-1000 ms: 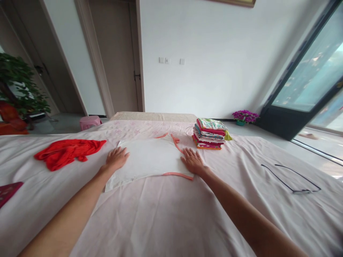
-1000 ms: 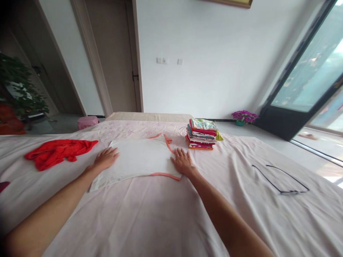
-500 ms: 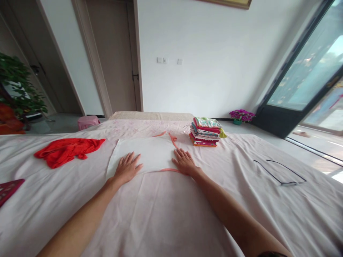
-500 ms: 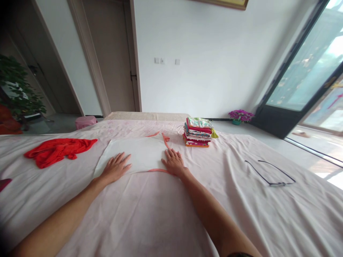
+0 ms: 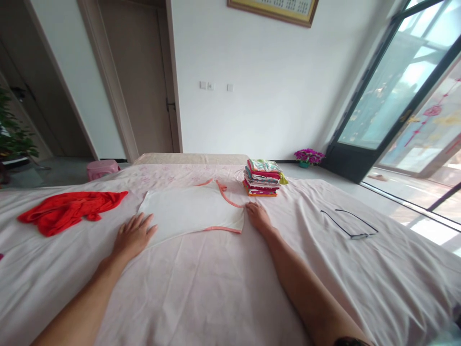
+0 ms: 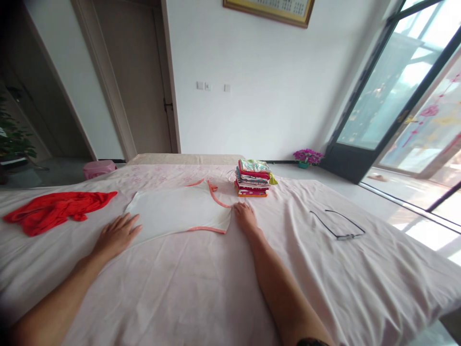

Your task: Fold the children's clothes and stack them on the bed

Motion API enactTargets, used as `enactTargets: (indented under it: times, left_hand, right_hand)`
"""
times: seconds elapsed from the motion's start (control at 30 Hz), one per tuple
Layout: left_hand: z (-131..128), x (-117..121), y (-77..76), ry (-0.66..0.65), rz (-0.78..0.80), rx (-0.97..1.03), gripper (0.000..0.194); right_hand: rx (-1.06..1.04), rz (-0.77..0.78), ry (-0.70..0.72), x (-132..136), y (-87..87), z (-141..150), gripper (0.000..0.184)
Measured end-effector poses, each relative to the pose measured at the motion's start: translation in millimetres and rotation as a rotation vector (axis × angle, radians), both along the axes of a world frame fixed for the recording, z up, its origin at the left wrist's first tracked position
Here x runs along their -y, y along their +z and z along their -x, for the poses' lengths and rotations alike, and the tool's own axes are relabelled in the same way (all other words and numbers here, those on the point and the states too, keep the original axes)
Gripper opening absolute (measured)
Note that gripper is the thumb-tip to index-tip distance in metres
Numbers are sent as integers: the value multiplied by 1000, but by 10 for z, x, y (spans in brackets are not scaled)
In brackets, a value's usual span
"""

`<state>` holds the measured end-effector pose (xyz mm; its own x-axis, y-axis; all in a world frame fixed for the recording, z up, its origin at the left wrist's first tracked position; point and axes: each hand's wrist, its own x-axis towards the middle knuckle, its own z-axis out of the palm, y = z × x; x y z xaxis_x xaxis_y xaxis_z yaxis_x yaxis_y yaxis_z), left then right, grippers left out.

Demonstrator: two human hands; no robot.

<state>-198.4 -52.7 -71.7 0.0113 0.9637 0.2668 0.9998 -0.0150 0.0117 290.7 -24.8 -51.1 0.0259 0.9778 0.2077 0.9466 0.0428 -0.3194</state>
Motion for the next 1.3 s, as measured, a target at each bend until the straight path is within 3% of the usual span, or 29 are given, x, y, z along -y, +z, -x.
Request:
enactTargets:
  times: [0.1, 0.2, 0.27, 0.37, 0.53, 0.63, 0.7, 0.8, 0.97, 1.17, 1.3]
  left_hand:
    - [-39, 42, 107, -56, -172, 14, 45]
    - [-225, 128, 293, -270, -367, 86, 32]
    - [-491, 220, 421, -430, -396, 177, 24]
    - [-1082, 402, 571, -573, -308, 292, 16]
    - [-2154, 633, 693, -686, -66, 384, 2]
    - [-2616, 622, 684, -670, 8, 337, 16]
    - [-2811, 566, 644, -625, 32, 268, 14]
    - [-2944, 471, 558, -579, 31, 182, 5]
    - [-2925, 420, 455, -590, -10, 180, 12]
    - [-2903, 436, 457, -626, -50, 181, 17]
    - [-2910, 433, 462, -652, -30, 188, 17]
  right_hand:
    - [-80, -21, -8, -45, -7, -50, 41]
    - [-100, -38, 19, -68, 15, -43, 38]
    - [-96, -21, 41, -85, 60, -32, 34]
    - [-99, 35, 57, -133, 161, -32, 31]
    - [-112, 115, 71, -222, 313, -64, 25]
    - [-115, 129, 54, -228, 343, -80, 23]
    - [-116, 122, 65, -221, 341, -89, 22]
    - [-99, 89, 111, -215, 331, -99, 20]
    - [-26, 52, 110, -219, 359, -74, 17]
    - [59, -69, 64, -239, 389, -12, 23]
    - [-9, -29, 78, -256, 359, 3, 24]
